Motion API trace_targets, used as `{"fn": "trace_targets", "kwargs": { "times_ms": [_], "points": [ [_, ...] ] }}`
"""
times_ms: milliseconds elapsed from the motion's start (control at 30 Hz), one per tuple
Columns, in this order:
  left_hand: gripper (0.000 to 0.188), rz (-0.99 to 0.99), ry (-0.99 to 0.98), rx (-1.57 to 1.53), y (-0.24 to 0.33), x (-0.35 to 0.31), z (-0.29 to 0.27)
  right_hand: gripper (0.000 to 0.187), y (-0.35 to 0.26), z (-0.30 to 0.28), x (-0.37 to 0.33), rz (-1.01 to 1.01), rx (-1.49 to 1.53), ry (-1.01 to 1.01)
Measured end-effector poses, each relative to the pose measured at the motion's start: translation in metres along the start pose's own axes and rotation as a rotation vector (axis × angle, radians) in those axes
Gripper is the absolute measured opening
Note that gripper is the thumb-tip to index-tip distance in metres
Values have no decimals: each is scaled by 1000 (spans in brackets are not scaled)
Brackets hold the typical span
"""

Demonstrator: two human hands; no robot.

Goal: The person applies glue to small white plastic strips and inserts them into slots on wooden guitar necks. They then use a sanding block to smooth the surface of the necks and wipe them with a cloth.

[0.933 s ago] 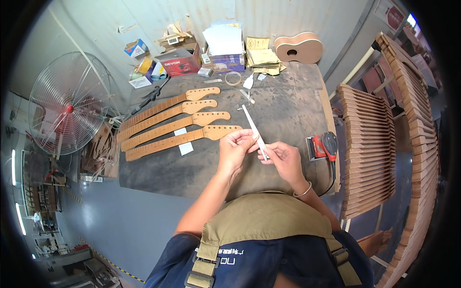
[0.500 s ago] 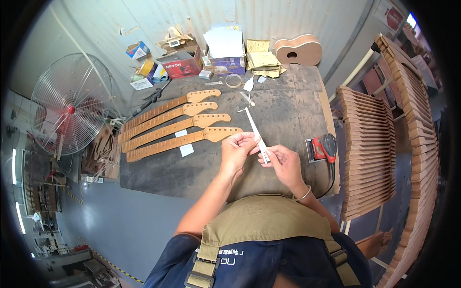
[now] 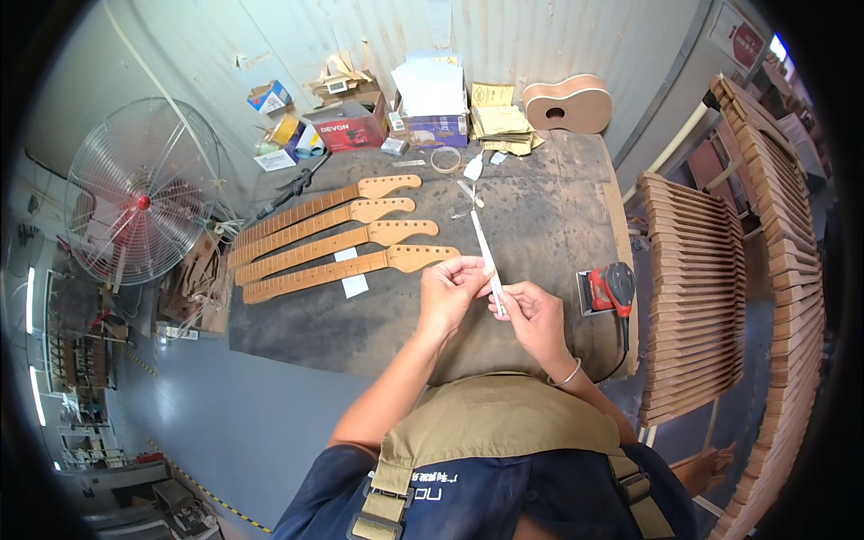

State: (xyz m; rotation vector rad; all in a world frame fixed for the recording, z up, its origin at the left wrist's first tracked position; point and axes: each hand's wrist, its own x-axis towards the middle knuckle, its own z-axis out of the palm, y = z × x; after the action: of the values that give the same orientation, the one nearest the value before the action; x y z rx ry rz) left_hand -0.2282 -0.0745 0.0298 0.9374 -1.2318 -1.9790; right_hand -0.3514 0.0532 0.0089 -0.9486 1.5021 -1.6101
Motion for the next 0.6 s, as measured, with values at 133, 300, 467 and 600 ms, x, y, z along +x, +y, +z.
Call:
{"fn": "trace_targets", "kwargs": {
  "times_ms": [133,300,467,600],
  "points": [
    [16,60,-8,175,0,-2,3,13,-5,0,5,65,56,3],
    [20,95,-8,292,7,-8,9,12,-7,-2,3,126,117,13],
    [28,149,-8,198,0,-11,9,12,-7,-4,1,82,109,-6],
    [31,170,20,215,-4,-15,11,13,-5,-6,-1,81,99,6]
  ]
}}
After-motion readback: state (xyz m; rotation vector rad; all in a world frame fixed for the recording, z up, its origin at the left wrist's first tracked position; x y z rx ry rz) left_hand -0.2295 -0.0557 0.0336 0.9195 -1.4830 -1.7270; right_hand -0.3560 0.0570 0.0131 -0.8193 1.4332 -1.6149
